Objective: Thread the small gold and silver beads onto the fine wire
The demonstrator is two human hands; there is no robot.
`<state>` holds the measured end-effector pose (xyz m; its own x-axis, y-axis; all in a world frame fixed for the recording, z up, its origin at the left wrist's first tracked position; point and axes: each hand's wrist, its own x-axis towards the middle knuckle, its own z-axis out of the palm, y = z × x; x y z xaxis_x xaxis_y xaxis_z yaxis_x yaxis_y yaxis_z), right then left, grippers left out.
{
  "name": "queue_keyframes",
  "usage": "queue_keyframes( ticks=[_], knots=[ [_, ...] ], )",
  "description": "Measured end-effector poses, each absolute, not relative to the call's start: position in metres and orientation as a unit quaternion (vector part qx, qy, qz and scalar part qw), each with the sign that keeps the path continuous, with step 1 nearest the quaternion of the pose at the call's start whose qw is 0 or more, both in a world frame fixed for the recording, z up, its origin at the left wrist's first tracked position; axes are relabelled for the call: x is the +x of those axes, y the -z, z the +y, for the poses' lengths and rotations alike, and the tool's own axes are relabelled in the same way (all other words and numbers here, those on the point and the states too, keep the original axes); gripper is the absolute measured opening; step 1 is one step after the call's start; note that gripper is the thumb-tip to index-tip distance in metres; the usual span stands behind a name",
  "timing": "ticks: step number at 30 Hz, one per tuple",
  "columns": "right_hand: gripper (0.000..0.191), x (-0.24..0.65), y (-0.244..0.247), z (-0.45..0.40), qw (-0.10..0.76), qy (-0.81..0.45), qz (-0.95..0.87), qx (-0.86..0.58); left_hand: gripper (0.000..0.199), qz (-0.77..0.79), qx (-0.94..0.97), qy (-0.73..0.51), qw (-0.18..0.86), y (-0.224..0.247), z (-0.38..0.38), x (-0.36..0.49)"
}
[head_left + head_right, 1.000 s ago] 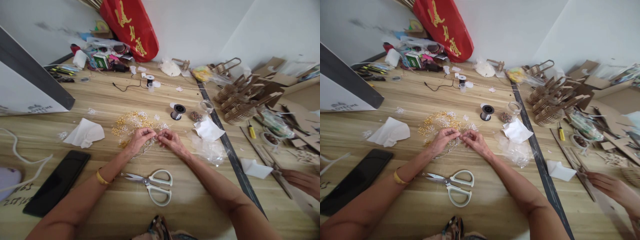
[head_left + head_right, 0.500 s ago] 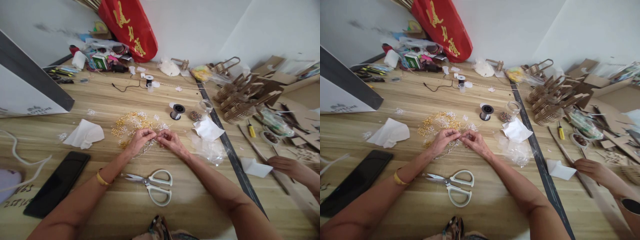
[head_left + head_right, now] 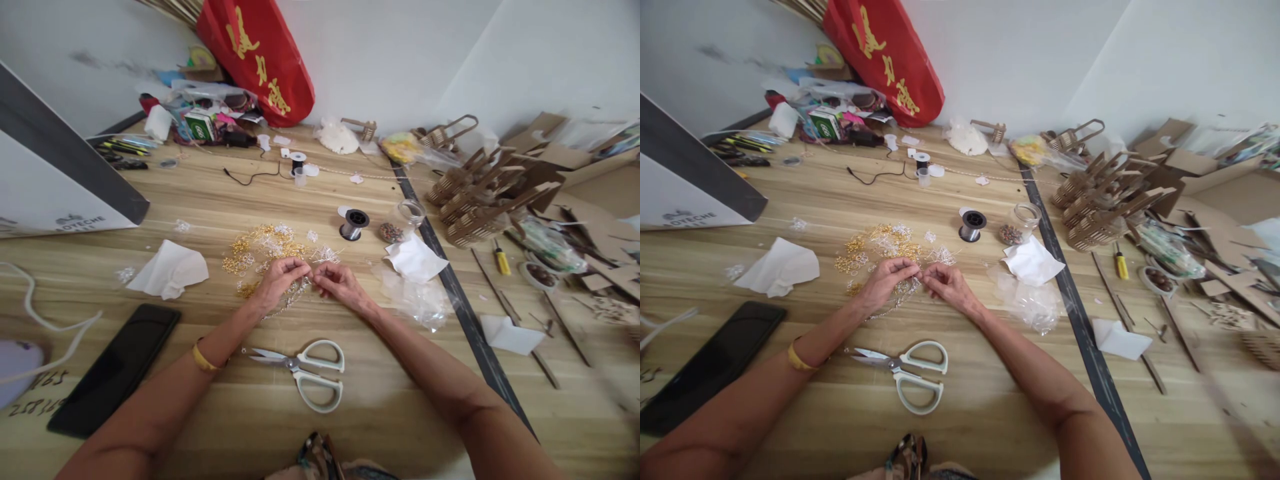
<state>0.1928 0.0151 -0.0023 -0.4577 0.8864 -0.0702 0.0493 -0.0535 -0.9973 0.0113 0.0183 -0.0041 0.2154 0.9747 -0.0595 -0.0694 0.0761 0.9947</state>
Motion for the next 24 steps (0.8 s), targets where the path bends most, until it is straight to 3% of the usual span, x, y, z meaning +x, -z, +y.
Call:
queue_keyframes(
  ticks=[24],
  knots=[
    [0.037, 0.1943, 0.0041, 0.0170, 0.355, -0.640, -0.563, -0.383, 0.019, 0.450, 0.505, -0.452, 0.581, 0.0061, 0.0188, 0.0122]
  ],
)
